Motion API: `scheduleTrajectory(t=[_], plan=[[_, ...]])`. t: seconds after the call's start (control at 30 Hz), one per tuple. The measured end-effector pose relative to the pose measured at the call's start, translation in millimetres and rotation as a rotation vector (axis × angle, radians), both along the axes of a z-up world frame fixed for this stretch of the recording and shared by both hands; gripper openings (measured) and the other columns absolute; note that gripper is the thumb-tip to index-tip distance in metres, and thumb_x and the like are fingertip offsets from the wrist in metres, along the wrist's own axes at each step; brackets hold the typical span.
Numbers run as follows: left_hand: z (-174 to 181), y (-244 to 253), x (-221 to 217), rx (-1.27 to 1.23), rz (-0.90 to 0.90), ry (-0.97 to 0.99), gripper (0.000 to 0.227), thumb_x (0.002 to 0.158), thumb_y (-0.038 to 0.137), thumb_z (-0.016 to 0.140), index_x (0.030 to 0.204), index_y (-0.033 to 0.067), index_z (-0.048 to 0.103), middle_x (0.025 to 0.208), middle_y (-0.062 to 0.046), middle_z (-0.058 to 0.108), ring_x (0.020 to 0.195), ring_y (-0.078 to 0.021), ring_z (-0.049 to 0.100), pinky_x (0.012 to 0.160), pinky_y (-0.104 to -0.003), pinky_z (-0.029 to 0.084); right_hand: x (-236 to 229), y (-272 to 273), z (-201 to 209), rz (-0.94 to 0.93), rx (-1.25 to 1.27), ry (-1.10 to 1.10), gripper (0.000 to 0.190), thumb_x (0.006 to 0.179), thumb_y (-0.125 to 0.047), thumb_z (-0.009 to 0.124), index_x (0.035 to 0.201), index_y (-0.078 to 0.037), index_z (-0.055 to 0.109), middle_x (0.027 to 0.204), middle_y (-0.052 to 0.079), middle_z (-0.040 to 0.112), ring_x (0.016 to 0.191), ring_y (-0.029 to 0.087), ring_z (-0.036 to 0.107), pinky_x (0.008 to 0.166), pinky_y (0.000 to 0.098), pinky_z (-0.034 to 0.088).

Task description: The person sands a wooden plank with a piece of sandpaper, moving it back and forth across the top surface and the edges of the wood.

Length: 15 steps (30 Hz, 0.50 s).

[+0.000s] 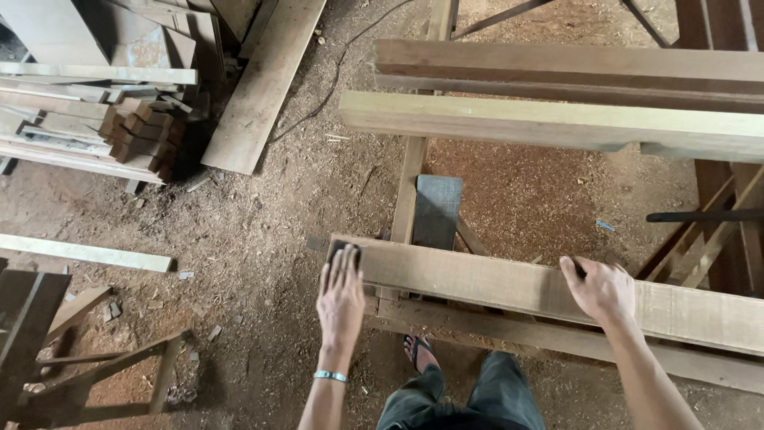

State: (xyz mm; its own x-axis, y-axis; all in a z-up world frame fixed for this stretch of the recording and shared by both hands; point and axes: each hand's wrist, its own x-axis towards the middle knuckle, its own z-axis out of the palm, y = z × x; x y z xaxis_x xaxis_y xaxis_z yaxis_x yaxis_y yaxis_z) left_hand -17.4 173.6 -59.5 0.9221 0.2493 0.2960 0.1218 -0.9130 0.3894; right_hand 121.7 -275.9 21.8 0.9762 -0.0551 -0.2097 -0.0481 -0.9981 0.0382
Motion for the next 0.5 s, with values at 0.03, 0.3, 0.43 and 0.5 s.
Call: scheduleTrajectory(t=[0.03, 0.3, 0.43, 0.5], plan=[[-1, 5, 4, 0.027, 0.023, 0.004, 0.045, 0.112, 0.027, 0.037, 0.15, 0.0054, 0.049, 0.157, -0.007, 0.049, 0.148, -0.0202, 0.044, 0.124, -0.04, 0.026, 1, 1, 1, 0.012, 0.005, -0.022, 0.059, 0.104, -0.063, 0.039, 0.109, -0.019, 0.078, 0.083, 0.014, 0.078, 0.081, 0.032, 0.077, 0.09, 0.0469, 0.059], [6, 16, 21, -0.202, 0.081, 0.155, 0.049, 0.111, 0.032, 0.031, 0.151, 0.0087, 0.047, 0.157, -0.005, 0.046, 0.146, -0.0219, 0.041, 0.124, -0.039, 0.027, -3, 8, 3, 0.065, 0.01, -0.14, 0.057, 0.102, -0.062, 0.042, 0.104, -0.019, 0.079, 0.088, 0.017, 0.078, 0.09, 0.04, 0.073, 0.102, 0.0476, 0.053], [12, 12, 21, -0.174, 0.095, 0.15, 0.05, 0.11, 0.033, 0.03, 0.151, 0.0085, 0.047, 0.159, -0.006, 0.045, 0.146, -0.0234, 0.041, 0.124, -0.04, 0.027, -6, 3, 3, 0.045, -0.043, -0.054, 0.061, 0.107, -0.063, 0.038, 0.1, -0.018, 0.079, 0.086, 0.017, 0.079, 0.089, 0.036, 0.076, 0.109, 0.0457, 0.052], [16, 4, 9, -0.176, 0.07, 0.126, 0.05, 0.113, 0.032, 0.031, 0.152, 0.0051, 0.046, 0.16, -0.009, 0.044, 0.147, -0.0238, 0.041, 0.122, -0.041, 0.026, -10, 0, 5, 0.048, -0.046, -0.04, 0.062, 0.106, -0.064, 0.037, 0.102, -0.018, 0.079, 0.088, 0.017, 0.079, 0.089, 0.037, 0.076, 0.104, 0.0467, 0.053]])
